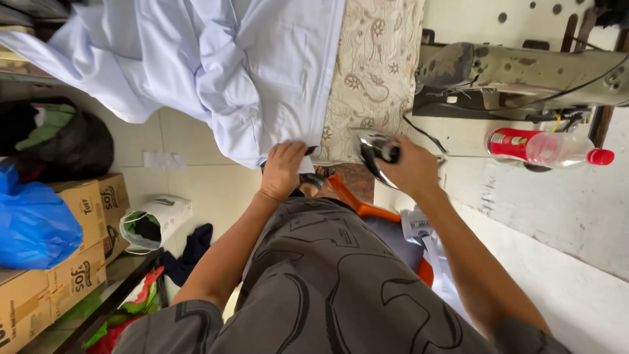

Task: Ironing a white shirt on a padded surface, including spraying water and repositioning the garment.

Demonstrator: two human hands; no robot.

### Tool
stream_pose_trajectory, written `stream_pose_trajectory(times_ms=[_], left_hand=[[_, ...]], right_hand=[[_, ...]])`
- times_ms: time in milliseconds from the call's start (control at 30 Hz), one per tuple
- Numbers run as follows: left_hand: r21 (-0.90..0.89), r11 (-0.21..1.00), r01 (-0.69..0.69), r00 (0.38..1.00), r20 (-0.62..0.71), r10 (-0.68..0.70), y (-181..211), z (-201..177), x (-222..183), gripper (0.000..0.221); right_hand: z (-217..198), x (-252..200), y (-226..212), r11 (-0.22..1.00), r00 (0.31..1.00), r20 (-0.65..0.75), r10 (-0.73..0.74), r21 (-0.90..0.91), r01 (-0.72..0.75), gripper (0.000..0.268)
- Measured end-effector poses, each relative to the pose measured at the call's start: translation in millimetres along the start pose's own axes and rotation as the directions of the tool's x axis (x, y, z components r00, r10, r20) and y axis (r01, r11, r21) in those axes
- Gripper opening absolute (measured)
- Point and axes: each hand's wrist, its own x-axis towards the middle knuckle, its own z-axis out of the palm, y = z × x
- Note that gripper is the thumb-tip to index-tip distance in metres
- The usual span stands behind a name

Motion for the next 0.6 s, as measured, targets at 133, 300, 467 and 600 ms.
stream_pose_trajectory(times_ms=[133,300,467,600], left_hand=[[-0.295,0.910,0.290,0.935,-0.113,-0.335,-14,-48,33,0.036],[-0.393,0.541,0.743,0.635,0.163,-0.755,8,-208,144,0.035],[-0.499,0.465,0.731,0.558,0.047,-0.828,21,-288,180,0.029],[-0.612,0.482,0.626,0.552,-0.088,-0.829,40,-339,184,0.035]], right_hand=[[-18,-39,79,0.891,0.970,-0.211,0.125,0.454,-0.016,0.060],[7,-25,139,0.384,0.794,-0.570,0.211,0.796,0.469,0.052],[34,11,157,0.197,0.702,-0.659,0.270,0.752,0.629,0.055],[56,20,175,0.080,0.721,-0.632,0.284,0.765,0.640,0.061]])
